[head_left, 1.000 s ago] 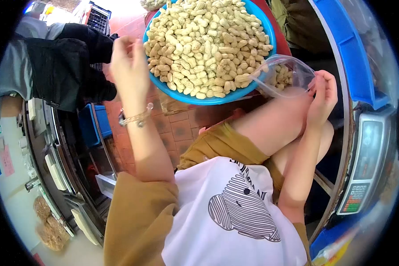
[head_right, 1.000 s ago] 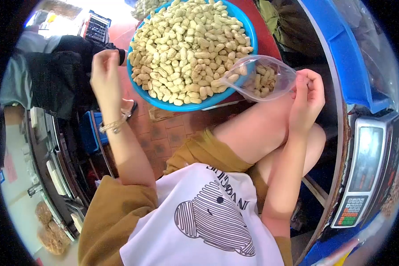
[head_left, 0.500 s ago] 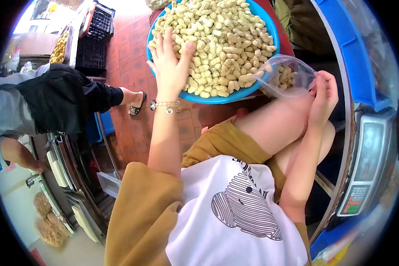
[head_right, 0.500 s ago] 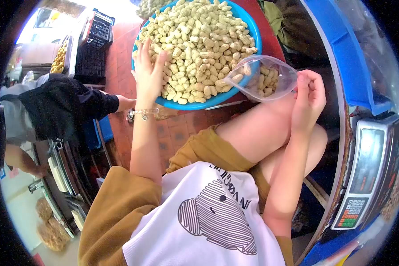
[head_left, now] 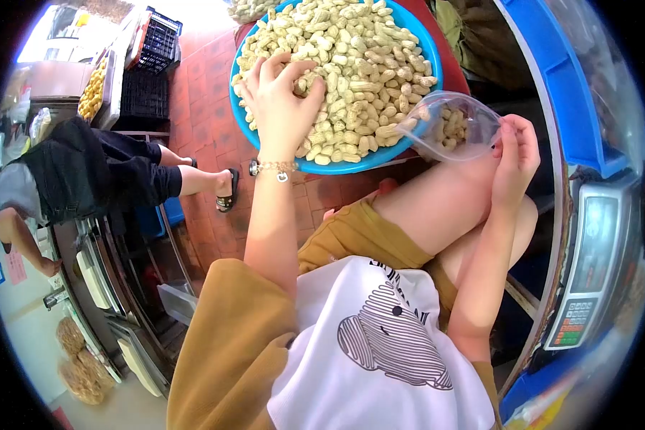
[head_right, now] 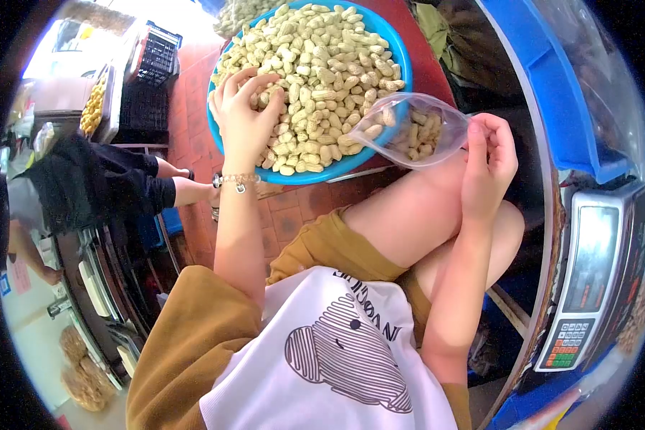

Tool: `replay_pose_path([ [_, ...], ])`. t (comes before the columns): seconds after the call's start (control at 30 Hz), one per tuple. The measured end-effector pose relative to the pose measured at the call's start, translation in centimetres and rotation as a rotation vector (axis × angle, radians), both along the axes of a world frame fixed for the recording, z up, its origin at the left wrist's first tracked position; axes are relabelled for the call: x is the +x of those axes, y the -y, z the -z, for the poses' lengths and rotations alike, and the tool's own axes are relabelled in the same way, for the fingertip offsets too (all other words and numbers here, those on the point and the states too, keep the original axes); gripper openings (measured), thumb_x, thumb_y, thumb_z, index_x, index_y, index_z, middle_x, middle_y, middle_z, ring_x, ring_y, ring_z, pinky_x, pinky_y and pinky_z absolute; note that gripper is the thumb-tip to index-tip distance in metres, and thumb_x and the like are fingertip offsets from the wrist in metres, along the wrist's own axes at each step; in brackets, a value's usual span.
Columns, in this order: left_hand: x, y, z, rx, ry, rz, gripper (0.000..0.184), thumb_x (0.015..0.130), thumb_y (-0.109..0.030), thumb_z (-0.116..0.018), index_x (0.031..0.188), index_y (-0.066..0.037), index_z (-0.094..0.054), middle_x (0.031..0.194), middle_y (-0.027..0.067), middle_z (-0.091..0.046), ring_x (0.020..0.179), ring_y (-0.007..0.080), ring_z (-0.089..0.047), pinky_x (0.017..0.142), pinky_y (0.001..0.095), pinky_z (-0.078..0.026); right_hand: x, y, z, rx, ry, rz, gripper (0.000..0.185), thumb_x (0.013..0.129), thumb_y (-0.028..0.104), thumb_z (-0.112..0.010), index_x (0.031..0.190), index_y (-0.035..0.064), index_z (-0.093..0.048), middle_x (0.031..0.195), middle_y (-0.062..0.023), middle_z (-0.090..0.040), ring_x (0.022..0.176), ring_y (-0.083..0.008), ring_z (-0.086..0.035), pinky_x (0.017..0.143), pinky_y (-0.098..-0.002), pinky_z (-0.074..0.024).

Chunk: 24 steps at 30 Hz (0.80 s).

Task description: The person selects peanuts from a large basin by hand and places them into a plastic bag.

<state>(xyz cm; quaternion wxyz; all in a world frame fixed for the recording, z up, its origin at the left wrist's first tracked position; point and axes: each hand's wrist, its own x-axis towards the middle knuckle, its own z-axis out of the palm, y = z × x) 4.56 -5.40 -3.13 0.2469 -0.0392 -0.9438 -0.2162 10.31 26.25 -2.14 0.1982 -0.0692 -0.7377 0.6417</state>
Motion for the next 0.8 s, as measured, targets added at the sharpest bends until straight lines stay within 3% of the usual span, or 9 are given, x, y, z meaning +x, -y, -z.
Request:
replay_pose_path([
  [0.03, -0.2, -0.3, 0.1, 0.038, -0.03, 0.005, 0.02, 0.073, -0.028, -0.072, 0.091, -0.018, -0.074, 0.115, 0.0073, -0.062, 0.125, 0.0358, -0.042, 0.107, 0.0492, -0.028, 0.0, 0.0, -0.1, 0.006, 0.0, -0.002, 0.011, 0.095, 0.016, -0.059, 0.097, 0.0055, -0.062, 0.081, 0.0054, -0.056, 0.071, -0.0018, -0.047, 0.059, -0.0167, -0.034],
  [0.13, -0.7, -0.3, -0.5, -0.008, 0.017, 0.022, 0.019, 0.072, -0.026, -0.072, 0.089, -0.019, -0.073, 0.113, 0.0058, -0.062, 0.124, 0.0357, -0.043, 0.107, 0.0468, -0.03, 0.0, 0.0, -0.1, 0.01, -0.001, -0.011, 0.011, 0.095, 0.015, -0.059, 0.097, 0.005, -0.061, 0.082, 0.0048, -0.057, 0.072, -0.0023, -0.047, 0.06, -0.0169, -0.0347],
  [0.37, -1.2, -0.1, -0.8, 0.122, 0.015, 0.104, 0.015, 0.072, -0.025, -0.078, 0.083, -0.015, -0.073, 0.108, -0.0016, -0.066, 0.104, 0.0196, -0.058, 0.101, 0.038, -0.03, 0.0, 0.1, -0.2, 0.053, 0.005, 0.013, 0.011, 0.094, 0.013, -0.059, 0.093, 0.0028, -0.06, 0.081, 0.003, -0.057, 0.074, -0.004, -0.05, 0.065, -0.0183, -0.0385],
  [0.47, -1.2, 0.8, -0.5, 0.343, 0.053, 0.193, 0.017, 0.077, -0.029, -0.077, 0.085, -0.014, -0.075, 0.111, -0.0007, -0.066, 0.103, 0.0198, -0.058, 0.103, 0.0386, -0.029, 0.0, 0.1, -0.3, 0.056, 0.013, 0.007, 0.011, 0.094, 0.013, -0.059, 0.093, 0.0021, -0.06, 0.08, 0.0025, -0.057, 0.074, -0.0049, -0.051, 0.067, -0.019, -0.04],
  [0.5, -1.4, 0.9, -0.1, 0.557, 0.099, 0.213, 0.018, 0.079, -0.029, -0.077, 0.087, -0.012, -0.076, 0.112, 0.0014, -0.066, 0.103, 0.0208, -0.057, 0.101, 0.0377, -0.032, 0.0, 0.1, -0.3, 0.051, 0.012, 0.004, 0.011, 0.094, 0.013, -0.059, 0.093, 0.0021, -0.06, 0.08, 0.0024, -0.056, 0.074, -0.0049, -0.051, 0.067, -0.019, -0.0399],
  [0.63, -1.4, 1.8, 0.3, 0.452, 0.135, 0.157, 0.017, 0.078, -0.025, -0.078, 0.084, -0.009, -0.076, 0.112, 0.0055, -0.066, 0.108, 0.0246, -0.053, 0.094, 0.0353, -0.04, 0.0, 0.2, -0.3, 0.052, 0.009, 0.0, 0.011, 0.094, 0.013, -0.059, 0.093, 0.002, -0.06, 0.08, 0.0023, -0.056, 0.074, -0.0048, -0.05, 0.067, -0.019, -0.04],
  [0.73, -1.1, 2.1, 0.5, 0.246, 0.076, 0.197, 0.026, 0.078, -0.026, -0.076, 0.1, -0.012, -0.074, 0.118, 0.0064, -0.063, 0.109, 0.0266, -0.052, 0.094, 0.0384, -0.04, -0.1, 0.2, -0.3, 0.051, 0.015, 0.007, 0.011, 0.093, 0.013, -0.06, 0.092, 0.0019, -0.06, 0.08, 0.0022, -0.056, 0.073, -0.0048, -0.05, 0.067, -0.0191, -0.0402],
  [0.8, -0.4, 1.4, -0.6, 0.114, 0.05, 0.211, 0.04, 0.079, -0.03, -0.073, 0.115, -0.016, -0.067, 0.125, 0.0086, -0.059, 0.116, 0.0308, -0.049, 0.099, 0.046, -0.037, 0.0, 0.2, -0.3, 0.058, 0.025, 0.011, 0.012, 0.093, 0.013, -0.06, 0.092, 0.0019, -0.06, 0.08, 0.0022, -0.056, 0.073, -0.0049, -0.05, 0.067, -0.0192, -0.0403],
])
